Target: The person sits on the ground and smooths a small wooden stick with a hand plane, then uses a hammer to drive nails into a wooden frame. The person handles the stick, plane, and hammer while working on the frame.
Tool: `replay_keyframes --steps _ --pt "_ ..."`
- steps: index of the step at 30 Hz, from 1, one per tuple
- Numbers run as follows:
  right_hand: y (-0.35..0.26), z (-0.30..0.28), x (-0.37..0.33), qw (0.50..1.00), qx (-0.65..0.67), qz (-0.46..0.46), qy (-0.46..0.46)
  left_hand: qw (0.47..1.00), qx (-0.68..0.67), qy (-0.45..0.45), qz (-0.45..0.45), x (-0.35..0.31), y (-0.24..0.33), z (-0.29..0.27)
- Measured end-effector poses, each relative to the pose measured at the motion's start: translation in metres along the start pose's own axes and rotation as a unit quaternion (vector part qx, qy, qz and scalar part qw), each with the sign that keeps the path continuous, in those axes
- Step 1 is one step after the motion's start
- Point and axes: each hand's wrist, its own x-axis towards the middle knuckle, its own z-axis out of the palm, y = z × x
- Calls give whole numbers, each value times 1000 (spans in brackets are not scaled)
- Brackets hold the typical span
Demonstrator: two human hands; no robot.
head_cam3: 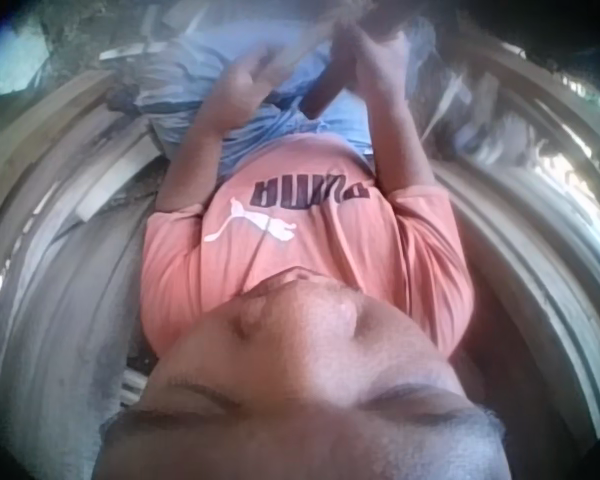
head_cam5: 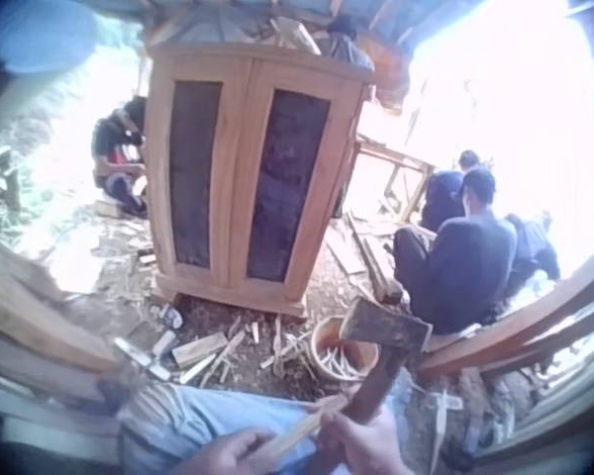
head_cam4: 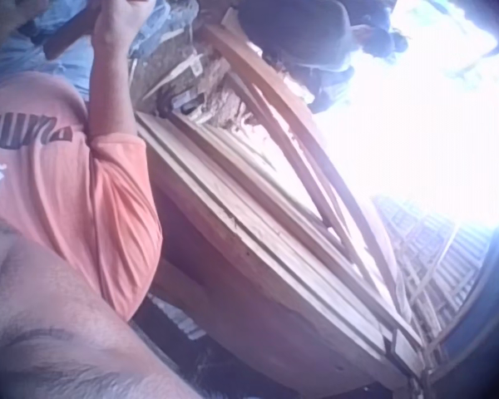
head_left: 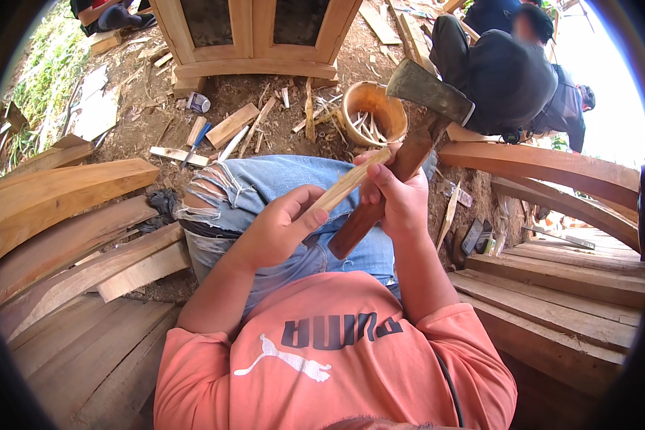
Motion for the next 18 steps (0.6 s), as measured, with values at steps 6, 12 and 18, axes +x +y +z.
replay_keyframes --steps 6,12,18 --pt "8 1 -2 1000 -10 -25 -16 995 -93 -20 -18 1 -10 -3" --pt "18 -34 -13 990 -121 -70 -15 991 -121 43 19 4 -17 -17" --pt "9 -60 -25 948 -288 -128 -46 987 -130 79 42 5 -16 -15"
